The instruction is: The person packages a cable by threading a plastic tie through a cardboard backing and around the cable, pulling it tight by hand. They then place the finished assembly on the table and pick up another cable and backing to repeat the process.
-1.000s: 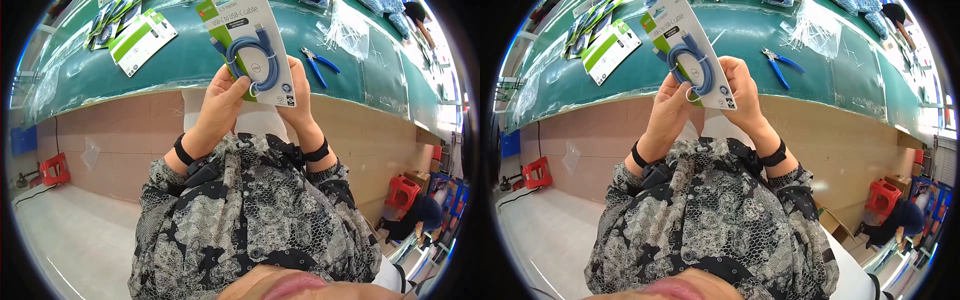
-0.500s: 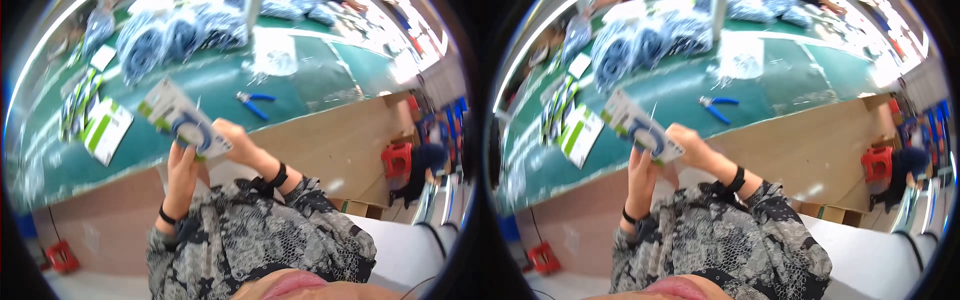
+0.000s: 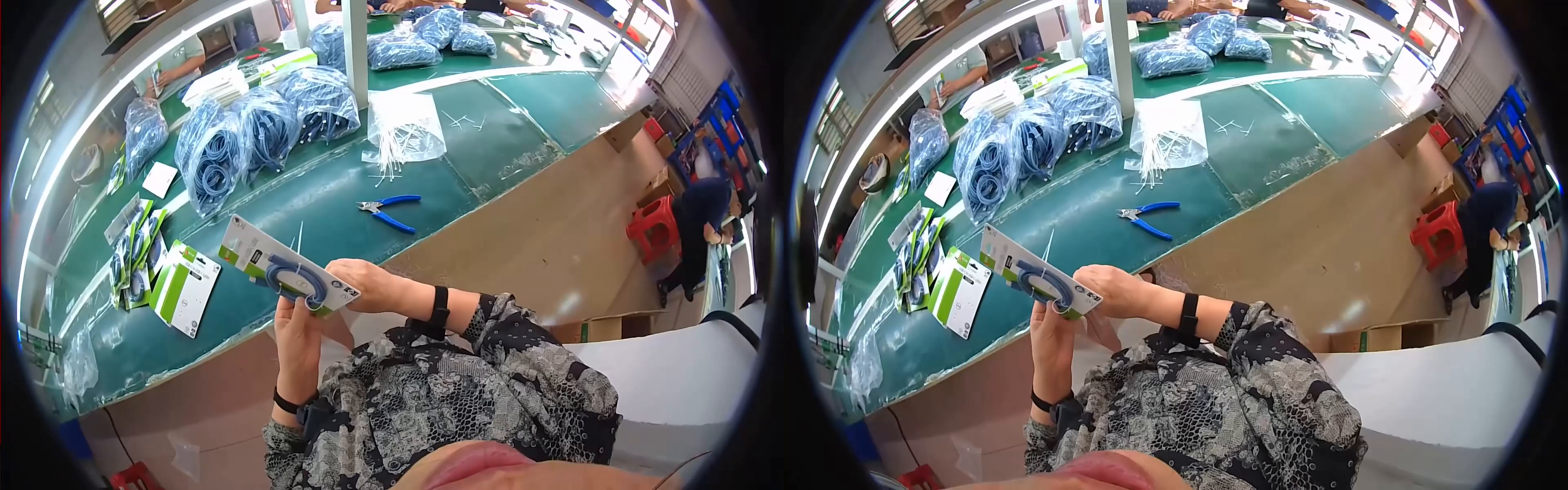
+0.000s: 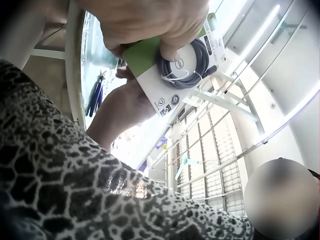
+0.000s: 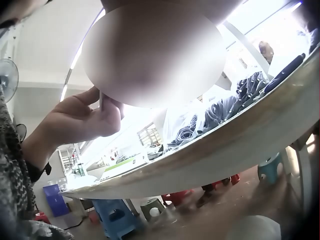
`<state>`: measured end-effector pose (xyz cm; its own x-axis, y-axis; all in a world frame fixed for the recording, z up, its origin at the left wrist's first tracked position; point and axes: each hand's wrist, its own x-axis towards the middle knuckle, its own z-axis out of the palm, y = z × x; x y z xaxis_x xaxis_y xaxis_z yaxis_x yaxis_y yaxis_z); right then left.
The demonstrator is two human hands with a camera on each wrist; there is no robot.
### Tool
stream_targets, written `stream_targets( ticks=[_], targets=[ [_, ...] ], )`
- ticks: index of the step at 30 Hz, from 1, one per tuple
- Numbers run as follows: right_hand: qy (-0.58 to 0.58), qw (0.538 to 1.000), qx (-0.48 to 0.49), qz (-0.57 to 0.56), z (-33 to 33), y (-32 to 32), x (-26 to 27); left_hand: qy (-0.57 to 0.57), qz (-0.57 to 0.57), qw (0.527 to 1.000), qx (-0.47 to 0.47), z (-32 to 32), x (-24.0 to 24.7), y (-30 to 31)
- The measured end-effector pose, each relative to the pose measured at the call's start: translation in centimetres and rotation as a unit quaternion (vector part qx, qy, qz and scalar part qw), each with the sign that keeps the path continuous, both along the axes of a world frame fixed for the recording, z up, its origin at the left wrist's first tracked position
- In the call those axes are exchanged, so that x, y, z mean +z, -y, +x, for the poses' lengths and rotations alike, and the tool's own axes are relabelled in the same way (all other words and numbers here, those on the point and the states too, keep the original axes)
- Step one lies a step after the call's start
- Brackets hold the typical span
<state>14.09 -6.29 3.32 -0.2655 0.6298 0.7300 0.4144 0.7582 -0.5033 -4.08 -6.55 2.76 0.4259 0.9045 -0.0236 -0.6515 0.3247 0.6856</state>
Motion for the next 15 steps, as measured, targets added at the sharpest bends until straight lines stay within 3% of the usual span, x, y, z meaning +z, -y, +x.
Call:
stream_targets(
  ticks=[4, 7, 8, 11, 12, 14, 15],
  targets=[
    [0.013, 0.999, 0.018, -0.023, 0.2, -0.5, -0.3, 0.006, 0.02, 1.0, -0.007, 0.0, 1.7, 0.1],
    [-0.001, 0.984, -0.009, -0.176, 1.3, -1.2, -0.7, -0.004, 0.038, 0.999, -0.01, 0.1, 3.1, 0.3],
    [-0.001, 0.985, -0.006, -0.175, 1.3, -1.6, -0.7, -0.017, 0.05, 0.999, -0.01, 0.1, 3.4, 0.3],
    [-0.09, 0.994, 0.011, -0.055, 0.0, -1.5, 0.3, -0.059, 0.052, 0.997, -0.005, -0.1, 3.5, -0.3],
    [-0.093, 0.993, 0.021, -0.062, -0.2, -1.5, 0.7, -0.081, 0.053, 0.995, -0.001, -0.2, 3.4, -0.9],
    [0.003, 0.997, -0.053, 0.055, 0.0, -1.7, 1.4, -0.107, 0.045, 0.993, 0.026, -0.2, 3.0, -1.7],
    [0.0, 0.998, -0.029, 0.048, 0.7, -1.7, 0.8, -0.125, 0.041, 0.991, 0.016, 0.3, 2.5, -1.7]
  ],
)
